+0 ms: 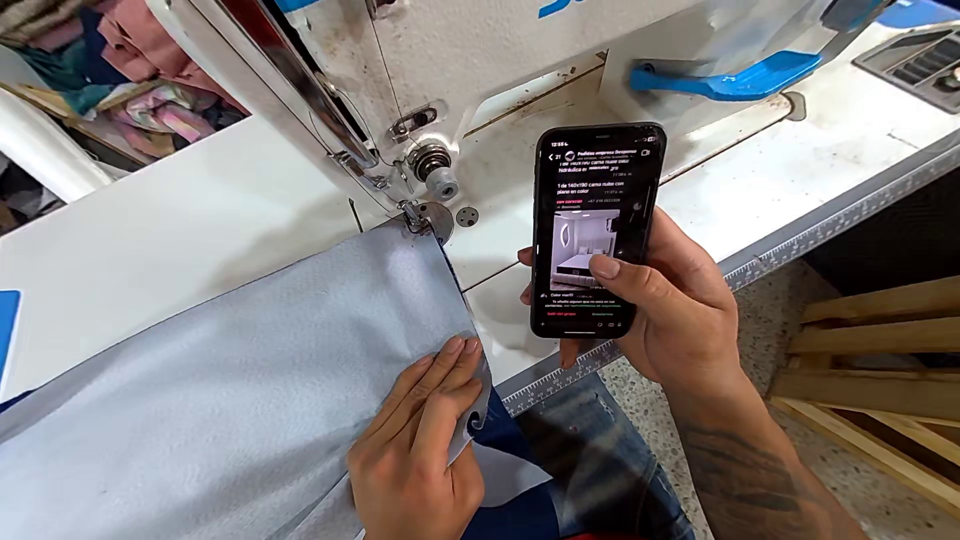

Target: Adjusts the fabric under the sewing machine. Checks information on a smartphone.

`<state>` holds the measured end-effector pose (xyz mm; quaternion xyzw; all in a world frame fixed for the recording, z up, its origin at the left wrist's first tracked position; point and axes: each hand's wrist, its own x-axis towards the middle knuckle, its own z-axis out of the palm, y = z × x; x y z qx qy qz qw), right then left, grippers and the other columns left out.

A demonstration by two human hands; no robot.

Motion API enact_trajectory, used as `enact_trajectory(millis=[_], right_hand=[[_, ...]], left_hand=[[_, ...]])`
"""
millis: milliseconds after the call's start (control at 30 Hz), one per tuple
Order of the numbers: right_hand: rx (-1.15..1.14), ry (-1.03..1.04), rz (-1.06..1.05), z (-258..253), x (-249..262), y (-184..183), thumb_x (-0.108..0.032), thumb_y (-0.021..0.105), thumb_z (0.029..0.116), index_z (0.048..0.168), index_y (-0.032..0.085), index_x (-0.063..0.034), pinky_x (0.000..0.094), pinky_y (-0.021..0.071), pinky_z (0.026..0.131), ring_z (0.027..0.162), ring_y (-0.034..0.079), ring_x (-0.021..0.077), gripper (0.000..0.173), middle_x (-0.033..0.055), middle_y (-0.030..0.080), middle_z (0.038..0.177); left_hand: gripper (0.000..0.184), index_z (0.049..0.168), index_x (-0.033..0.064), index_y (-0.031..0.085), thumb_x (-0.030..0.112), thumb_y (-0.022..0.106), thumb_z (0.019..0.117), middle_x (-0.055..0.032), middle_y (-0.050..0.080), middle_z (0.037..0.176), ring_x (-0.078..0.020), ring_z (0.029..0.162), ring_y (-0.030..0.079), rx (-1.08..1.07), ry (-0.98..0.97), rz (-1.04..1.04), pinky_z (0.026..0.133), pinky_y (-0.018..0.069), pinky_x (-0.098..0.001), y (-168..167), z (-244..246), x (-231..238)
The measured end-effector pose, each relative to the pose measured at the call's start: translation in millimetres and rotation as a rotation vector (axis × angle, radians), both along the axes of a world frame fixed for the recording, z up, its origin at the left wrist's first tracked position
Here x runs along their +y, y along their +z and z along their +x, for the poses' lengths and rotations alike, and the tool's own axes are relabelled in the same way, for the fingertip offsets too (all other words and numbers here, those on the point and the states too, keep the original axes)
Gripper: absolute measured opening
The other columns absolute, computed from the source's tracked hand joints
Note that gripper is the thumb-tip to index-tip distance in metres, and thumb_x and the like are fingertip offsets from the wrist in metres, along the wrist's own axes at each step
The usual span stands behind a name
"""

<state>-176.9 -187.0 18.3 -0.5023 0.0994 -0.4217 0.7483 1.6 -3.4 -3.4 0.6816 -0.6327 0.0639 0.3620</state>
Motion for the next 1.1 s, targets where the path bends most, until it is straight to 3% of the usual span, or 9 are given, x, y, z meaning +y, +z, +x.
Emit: enact_trajectory(millis=[233,367,500,600,667,733,833,1000,1100], right_hand=[[-0.048,-0.007,0.037,0.5,0.2,0.0,-0.028,0.03,0.1138,0.142,0.042,-0.0068,0.0472,0.0625,0.046,0.088,0.075,0.0404,0.037,0.0266,0.064,0.124],[-0.024,-0.01,-0.033,-0.1,0.0,-1.1,0.001,0.05,0.0979,0.145,0.037,-0.0065,0.0442,0.0636,0.048,0.094,0.074,0.0395,0.05,0.0265,0.061,0.128],[-0.033,-0.068,-0.004,4.4,-0.4,-0.6,-0.031,0.036,0.1128,0.142,0.042,-0.0095,0.0426,0.0615,0.044,0.081,0.075,0.0363,0.037,0.025,0.065,0.12],[-0.059,-0.028,-0.059,2.5,-6.6,0.0,0.002,0.071,0.0891,0.153,0.025,-0.0193,0.0449,0.0648,0.056,0.091,0.072,0.0397,0.081,0.0253,0.057,0.133],[-0.036,0.022,-0.075,0.0,-14.6,1.0,0.016,0.071,0.0748,0.157,0.011,-0.0293,0.0488,0.0652,0.066,0.096,0.069,0.0419,0.111,0.0223,0.048,0.144],[0.023,-0.015,-0.028,-0.7,-19.5,5.3,0.014,0.061,0.0828,0.157,0.015,-0.0308,0.0501,0.0646,0.066,0.097,0.07,0.0429,0.098,0.0211,0.051,0.145],[0.269,-0.189,0.091,-1.7,-25.0,23.2,-0.028,0.046,0.1104,0.15,0.043,-0.0232,0.0524,0.065,0.07,0.094,0.074,0.0382,0.04,0.019,0.069,0.124],[0.777,-0.335,-0.129,-15.5,-67.1,39.8,-0.03,0.075,0.0944,0.126,0.066,-0.0127,0.0483,0.0641,0.069,0.082,0.074,0.0288,0.037,0.0125,0.075,0.1],[1.01,-0.404,-0.3,-20.5,-97.9,42.2,-0.03,0.078,0.0928,0.118,0.072,-0.0099,0.047,0.0615,0.069,0.077,0.074,0.023,0.033,0.0091,0.077,0.091]], left_hand=[[0.023,0.095,0.0071,0.074,0.006,0.052,0.095,-0.0075,0.076,0.118,-0.0229,0.118,0.07,0.0,0.003,-0.001,0.105,0.0568,-0.0389,0.2,-0.7,-0.1],[0.023,0.095,0.0074,0.074,0.006,0.051,0.0949,-0.0075,0.076,0.118,-0.0225,0.117,0.07,-0.007,0.008,-0.002,0.104,0.057,-0.038,0.1,-0.9,-1.2],[0.023,0.095,0.0081,0.074,0.006,0.052,0.0937,-0.0059,0.077,0.118,-0.0213,0.118,0.07,-0.019,0.015,-0.008,0.104,0.0569,-0.0369,-0.7,-0.6,-1.5],[0.024,0.096,0.0094,0.074,0.006,0.051,0.0939,-0.0041,0.076,0.12,-0.0195,0.119,0.069,-0.032,0.013,-0.008,0.104,0.0569,-0.0346,0.2,-0.4,-2.7],[0.024,0.096,0.0106,0.074,0.007,0.05,0.0949,-0.0021,0.075,0.122,-0.0176,0.12,0.069,-0.042,0.012,-0.011,0.104,0.056,-0.0324,0.5,-0.2,-3.7],[0.024,0.096,0.0107,0.073,0.008,0.049,0.0959,-0.0015,0.075,0.123,-0.0162,0.121,0.068,-0.041,0.001,-0.024,0.106,0.0544,-0.0316,0.5,0.1,-4.2],[0.026,0.096,0.0124,0.074,0.009,0.048,0.0963,0.0006,0.075,0.123,-0.0141,0.123,0.067,-0.049,0.006,-0.046,0.108,0.0535,-0.0303,-1.1,1.0,-4.7],[0.024,0.098,0.0138,0.074,0.011,0.05,0.0973,0.0025,0.074,0.125,-0.0115,0.123,0.066,-0.071,0.02,-0.059,0.108,0.053,-0.0282,-3.4,1.1,-5.3],[0.024,0.1,0.0152,0.074,0.013,0.051,0.0982,0.0042,0.074,0.125,-0.0106,0.123,0.066,-0.076,0.024,-0.05,0.107,0.0532,-0.027,-3.3,0.4,-4.9]])
